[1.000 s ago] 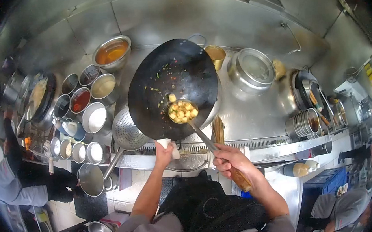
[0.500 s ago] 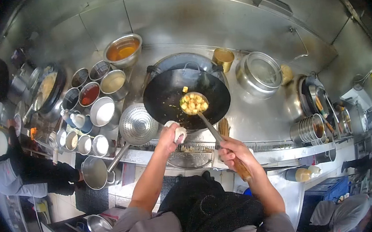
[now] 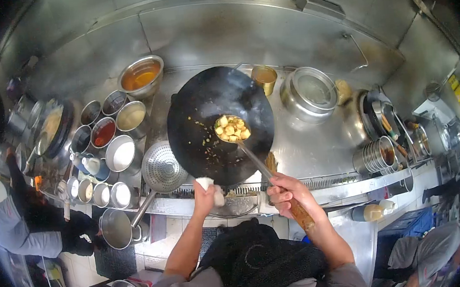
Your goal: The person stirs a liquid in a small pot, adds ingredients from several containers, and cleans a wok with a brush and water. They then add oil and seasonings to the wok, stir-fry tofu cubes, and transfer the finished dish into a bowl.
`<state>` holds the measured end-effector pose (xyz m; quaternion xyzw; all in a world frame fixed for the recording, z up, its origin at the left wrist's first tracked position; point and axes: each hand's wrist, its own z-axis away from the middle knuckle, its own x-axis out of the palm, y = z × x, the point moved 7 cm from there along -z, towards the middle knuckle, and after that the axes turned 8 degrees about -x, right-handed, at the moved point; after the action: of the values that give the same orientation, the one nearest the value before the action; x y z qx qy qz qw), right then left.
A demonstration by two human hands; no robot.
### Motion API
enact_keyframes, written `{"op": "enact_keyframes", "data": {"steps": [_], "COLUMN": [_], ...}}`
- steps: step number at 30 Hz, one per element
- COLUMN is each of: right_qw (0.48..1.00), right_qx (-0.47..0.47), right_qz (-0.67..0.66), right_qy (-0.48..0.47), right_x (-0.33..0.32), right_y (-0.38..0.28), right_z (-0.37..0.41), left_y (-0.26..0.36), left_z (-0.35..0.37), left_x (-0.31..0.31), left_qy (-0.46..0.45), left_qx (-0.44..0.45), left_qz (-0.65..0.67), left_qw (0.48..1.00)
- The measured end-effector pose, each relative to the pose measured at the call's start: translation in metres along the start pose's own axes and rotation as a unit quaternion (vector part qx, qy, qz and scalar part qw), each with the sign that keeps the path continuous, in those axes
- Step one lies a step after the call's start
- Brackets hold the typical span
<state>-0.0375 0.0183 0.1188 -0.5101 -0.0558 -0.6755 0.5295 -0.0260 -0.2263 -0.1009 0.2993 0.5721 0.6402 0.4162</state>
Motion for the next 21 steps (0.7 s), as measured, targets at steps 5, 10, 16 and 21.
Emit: {"op": "enact_keyframes", "data": {"steps": [5,10,16,21], "right_qw": [1.0,0.995,0.981,0.978], "right_qx": [-0.012,-0.045,-0.033,-0.024], "right_qz": [-0.003,0.085,0.162,0.198], "right_qy": [0.019,0.039,0.096,0.066], "right_x": [-0.021,-0.034,-0.022,0.025], "right_y": [0.014,0.021,0.006,-0.007], "right_z": [-0.006,-0.012,0.0,0.024], "left_y": [0.036,0.031,-0.018,-0.01], "left_z": [0.0,-0.001,0.001,0.025], "left_x": [0.02,0.035,0.019,0.01], "left_qy": [-0.104,-0.101,-0.012,-0.022], "left_qx": [-0.328,-0.315,-0.107,0.009], "left_qz": [0.243,0.316,0.078,0.011], "left_qw": [0.907,0.889,0.991,1.0]}}
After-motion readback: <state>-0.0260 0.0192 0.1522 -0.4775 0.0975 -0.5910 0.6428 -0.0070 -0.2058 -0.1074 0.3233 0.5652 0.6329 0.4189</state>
